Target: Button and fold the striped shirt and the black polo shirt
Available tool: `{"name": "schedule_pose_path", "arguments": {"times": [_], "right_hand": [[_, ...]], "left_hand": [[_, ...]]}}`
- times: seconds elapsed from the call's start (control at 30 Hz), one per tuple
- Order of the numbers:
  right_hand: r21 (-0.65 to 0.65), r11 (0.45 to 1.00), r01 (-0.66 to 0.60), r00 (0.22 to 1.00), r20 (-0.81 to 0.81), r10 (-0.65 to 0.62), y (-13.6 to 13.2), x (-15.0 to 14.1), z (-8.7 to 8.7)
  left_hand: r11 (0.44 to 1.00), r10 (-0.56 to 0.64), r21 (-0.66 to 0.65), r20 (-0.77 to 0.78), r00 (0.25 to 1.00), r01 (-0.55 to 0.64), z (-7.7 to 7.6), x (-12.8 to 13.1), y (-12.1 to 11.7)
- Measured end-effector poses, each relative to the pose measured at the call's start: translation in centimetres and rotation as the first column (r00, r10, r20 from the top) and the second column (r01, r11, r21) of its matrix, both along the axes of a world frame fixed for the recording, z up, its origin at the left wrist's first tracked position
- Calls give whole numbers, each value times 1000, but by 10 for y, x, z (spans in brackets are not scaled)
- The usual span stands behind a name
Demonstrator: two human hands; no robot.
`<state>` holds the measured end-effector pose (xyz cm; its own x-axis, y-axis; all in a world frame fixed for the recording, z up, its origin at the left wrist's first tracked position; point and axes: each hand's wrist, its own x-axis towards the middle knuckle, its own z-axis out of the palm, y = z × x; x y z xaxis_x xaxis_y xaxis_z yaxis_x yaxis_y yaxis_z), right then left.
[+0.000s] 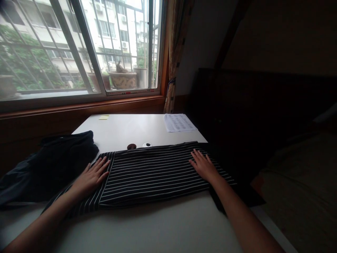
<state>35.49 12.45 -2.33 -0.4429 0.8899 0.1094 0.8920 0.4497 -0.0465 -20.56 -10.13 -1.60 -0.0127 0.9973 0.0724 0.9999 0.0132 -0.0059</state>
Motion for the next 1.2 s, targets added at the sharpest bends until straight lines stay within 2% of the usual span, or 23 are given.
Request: {"name": "schedule_pose_path", "arguments": {"times": [0.1,0.23,0.43,0.57,0.67,0.73,0.8,0.87,0.93,1.0,1.1,1.2], "right_hand": [[-28,996,80,995,-52,-81,7,19,-9],[-51,996,80,992,-97,-84,5,34,-18],[-23,997,80,987,-136,-83,-18,50,-22],[-44,995,92,988,-116,-97,-30,66,-27],[-51,989,139,988,-62,-142,-30,74,-25],[-28,982,189,982,-17,-190,-27,71,-16],[32,978,205,979,9,-205,-24,54,-2],[110,983,150,988,3,-151,-24,23,12],[156,987,38,999,-22,-35,-27,-23,23],[139,977,-163,986,-16,166,-34,-74,28],[43,914,-404,914,-29,405,-43,-138,24],[-29,882,-470,882,-45,469,-38,-163,17]], "left_hand": [[1000,5,6,-23,1000,-5,-1,0,-8],[1000,7,12,-38,999,-7,-2,4,-25],[1000,30,7,-42,999,-30,-5,4,-53],[999,48,17,-48,998,-47,-9,2,-63],[998,62,-6,-57,996,-63,-6,0,-65],[999,30,-19,-75,997,-32,2,0,-62],[1000,-23,-15,-96,995,22,15,5,-53],[999,-51,9,-101,994,52,30,21,-38],[997,-56,40,-85,995,60,42,46,-17],[991,-128,31,-52,990,130,48,78,7],[973,-232,6,-4,973,232,43,115,40],[971,-237,-13,40,971,238,27,123,60]]}}
